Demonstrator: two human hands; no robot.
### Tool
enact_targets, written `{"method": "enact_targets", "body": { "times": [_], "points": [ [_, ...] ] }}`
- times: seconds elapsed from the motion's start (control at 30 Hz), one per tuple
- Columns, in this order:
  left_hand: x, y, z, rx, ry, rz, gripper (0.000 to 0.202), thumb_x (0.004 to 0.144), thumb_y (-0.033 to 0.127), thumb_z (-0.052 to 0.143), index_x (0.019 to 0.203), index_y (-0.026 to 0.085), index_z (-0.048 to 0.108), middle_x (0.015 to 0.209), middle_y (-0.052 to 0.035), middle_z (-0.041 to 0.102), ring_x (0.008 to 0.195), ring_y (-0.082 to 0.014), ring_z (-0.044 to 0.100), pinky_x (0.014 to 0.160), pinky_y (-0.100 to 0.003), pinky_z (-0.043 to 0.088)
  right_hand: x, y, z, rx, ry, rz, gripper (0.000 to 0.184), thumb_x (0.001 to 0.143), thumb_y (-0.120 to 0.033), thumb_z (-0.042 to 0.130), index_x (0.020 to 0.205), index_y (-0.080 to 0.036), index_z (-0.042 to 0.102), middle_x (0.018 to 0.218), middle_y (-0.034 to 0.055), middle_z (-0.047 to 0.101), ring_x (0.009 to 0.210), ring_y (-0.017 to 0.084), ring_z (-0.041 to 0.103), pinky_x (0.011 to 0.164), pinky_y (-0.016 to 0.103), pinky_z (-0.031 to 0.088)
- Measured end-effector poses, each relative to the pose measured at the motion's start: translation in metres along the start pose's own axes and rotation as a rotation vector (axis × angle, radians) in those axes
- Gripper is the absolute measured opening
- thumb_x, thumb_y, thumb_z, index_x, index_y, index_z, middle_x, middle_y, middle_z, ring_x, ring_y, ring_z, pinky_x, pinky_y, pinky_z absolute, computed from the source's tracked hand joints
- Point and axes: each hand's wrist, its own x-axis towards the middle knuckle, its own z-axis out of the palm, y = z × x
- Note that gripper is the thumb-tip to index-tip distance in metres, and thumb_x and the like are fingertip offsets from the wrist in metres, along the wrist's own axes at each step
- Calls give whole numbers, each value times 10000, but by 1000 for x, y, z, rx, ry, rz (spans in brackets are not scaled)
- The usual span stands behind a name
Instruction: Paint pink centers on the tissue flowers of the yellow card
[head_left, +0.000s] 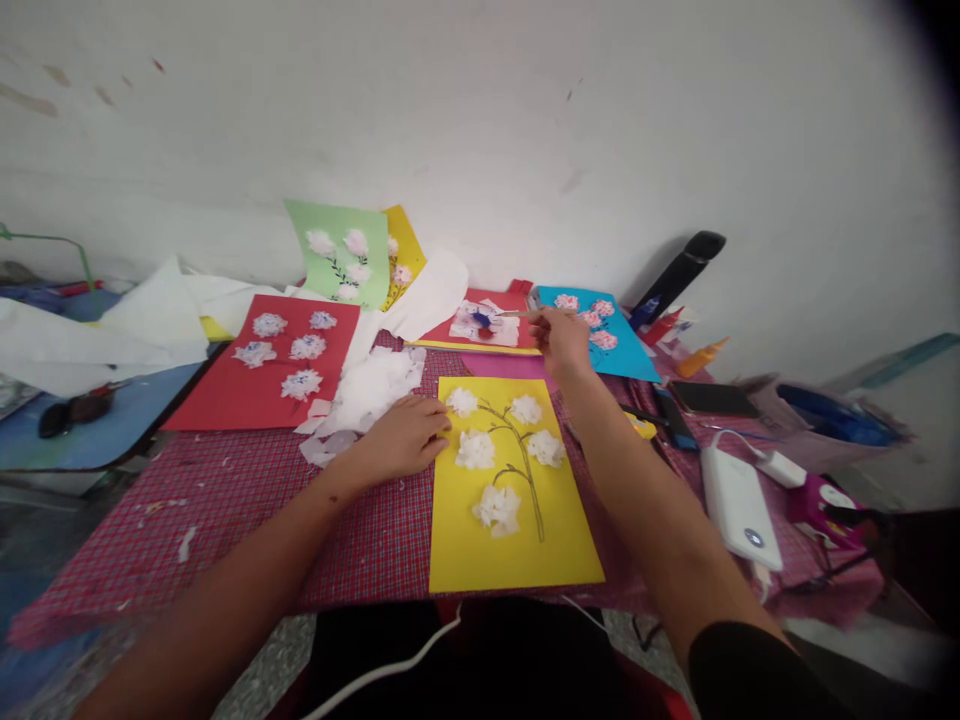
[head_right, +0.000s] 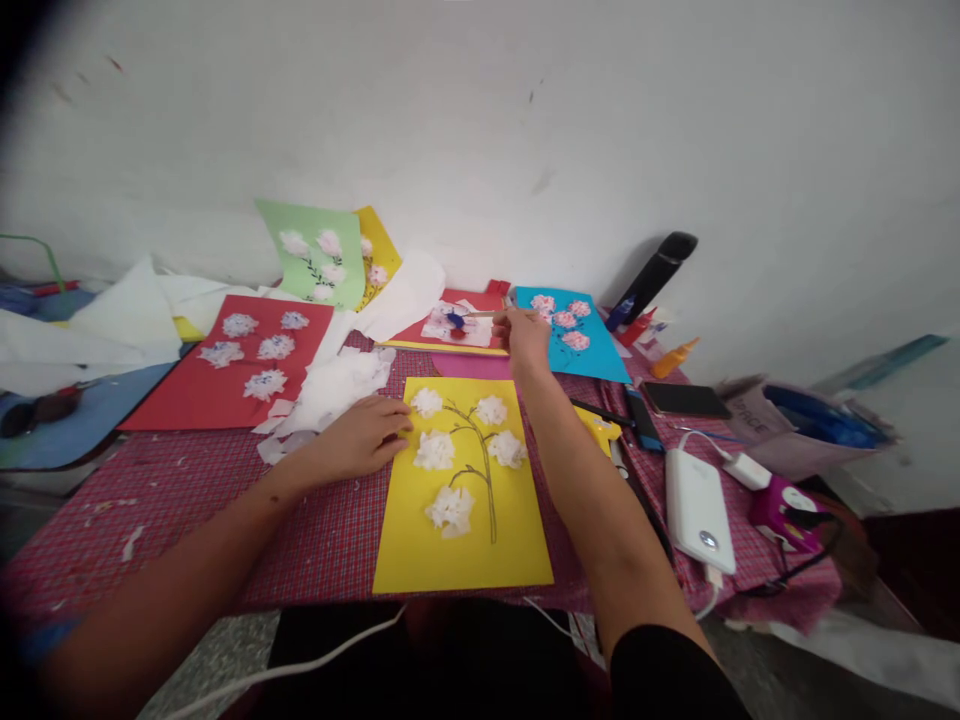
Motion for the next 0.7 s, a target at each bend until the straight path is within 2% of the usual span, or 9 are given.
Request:
{"method": "enact_targets", "body": {
  "times": [0.17,0.4,0.5,0.7],
  "points": [
    [0,-4,5,11,9,10,229,1011,297,564,1101,184,742,1211,-121,718,1167,-283,659,1078,-498,471,-36,-14,-15,88,-67,-24,95,838,-291,664,829,-197,653,735,4,715,505,94,598,432,207,413],
    [0,-4,5,15,-11,-2,223,991,276,572,1093,181,746,1229,-121,723,1165,-291,659,1072,-491,470,-90,0,-25,37,-183,-34,245,751,-399,776,829,-183,688,683,12,707,470,102,569,397,212,373],
    [0,-4,5,22,5,-2,207,983,266,580,1078,191,747,1208,-110,729,1144,-280,664,1060,-474,473,-100,8,-26,-60,-215,-119,236,781,-409,762,804,-181,707,684,23,715,466,99,556,398,217,356],
    [-1,-5,8,47,28,16,194,984,276,581,1052,198,745,1174,-107,725,1120,-273,659,1046,-461,466,-113,21,-22,-287,-349,-308,261,902,-434,703,808,-192,727,774,39,735,535,116,605,511,261,488]
  ]
}}
